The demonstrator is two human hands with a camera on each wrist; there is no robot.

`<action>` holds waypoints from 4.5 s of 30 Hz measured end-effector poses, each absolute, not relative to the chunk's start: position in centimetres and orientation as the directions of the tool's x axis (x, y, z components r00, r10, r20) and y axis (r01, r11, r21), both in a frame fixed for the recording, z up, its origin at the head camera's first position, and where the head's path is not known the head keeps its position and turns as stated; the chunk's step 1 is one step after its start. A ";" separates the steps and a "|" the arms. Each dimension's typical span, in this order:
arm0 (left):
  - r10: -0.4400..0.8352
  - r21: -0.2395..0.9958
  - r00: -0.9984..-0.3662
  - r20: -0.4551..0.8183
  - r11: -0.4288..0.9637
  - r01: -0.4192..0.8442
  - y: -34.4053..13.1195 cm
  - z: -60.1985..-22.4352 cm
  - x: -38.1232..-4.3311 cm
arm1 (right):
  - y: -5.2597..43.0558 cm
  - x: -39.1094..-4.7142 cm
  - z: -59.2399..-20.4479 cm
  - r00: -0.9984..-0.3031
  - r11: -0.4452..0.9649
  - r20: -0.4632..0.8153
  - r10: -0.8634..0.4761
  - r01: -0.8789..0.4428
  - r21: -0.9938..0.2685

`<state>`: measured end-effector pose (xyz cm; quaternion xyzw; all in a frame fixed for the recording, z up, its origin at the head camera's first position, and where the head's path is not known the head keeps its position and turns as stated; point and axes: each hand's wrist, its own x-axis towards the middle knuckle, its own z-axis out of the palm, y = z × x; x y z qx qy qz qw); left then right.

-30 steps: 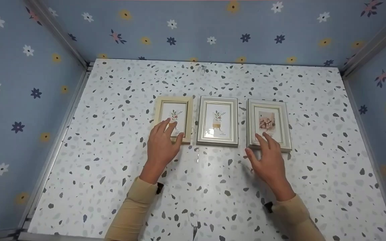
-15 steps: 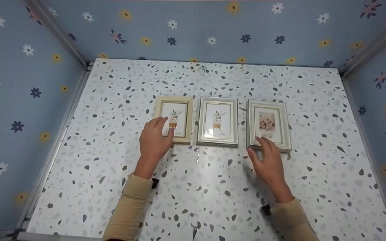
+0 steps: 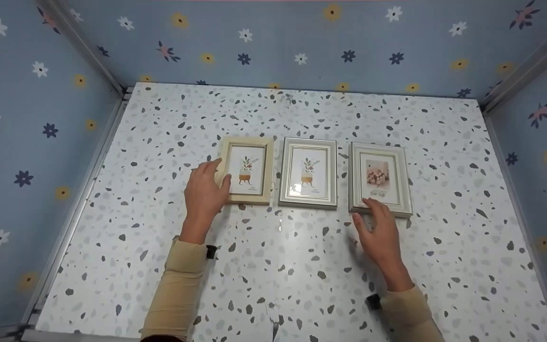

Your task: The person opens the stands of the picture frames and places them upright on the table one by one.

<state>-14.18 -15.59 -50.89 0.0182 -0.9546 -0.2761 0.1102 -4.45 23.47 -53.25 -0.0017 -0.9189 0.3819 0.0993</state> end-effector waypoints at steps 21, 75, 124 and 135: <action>-0.097 0.606 -0.995 0.000 0.792 -0.078 -18.5 -51.8 -17.3 | 22.9 -3.5 -53.6 -0.984 0.601 0.154 0.087 -0.071 -0.796; -0.245 0.735 -0.955 -0.170 0.613 -0.288 -16.9 -54.0 -21.4 | 22.0 -3.1 -54.4 -0.992 0.546 0.104 0.076 -0.045 -0.837; -0.199 0.961 -0.959 -0.203 0.146 -0.234 -18.5 -52.0 -17.8 | 21.5 -3.5 -54.2 -0.989 0.537 0.136 0.063 -0.082 -0.840; -0.181 0.980 -0.971 -0.155 0.098 -0.175 -17.8 -50.8 -16.6 | 21.4 -3.5 -53.7 -0.994 0.509 0.093 0.065 -0.047 -0.859</action>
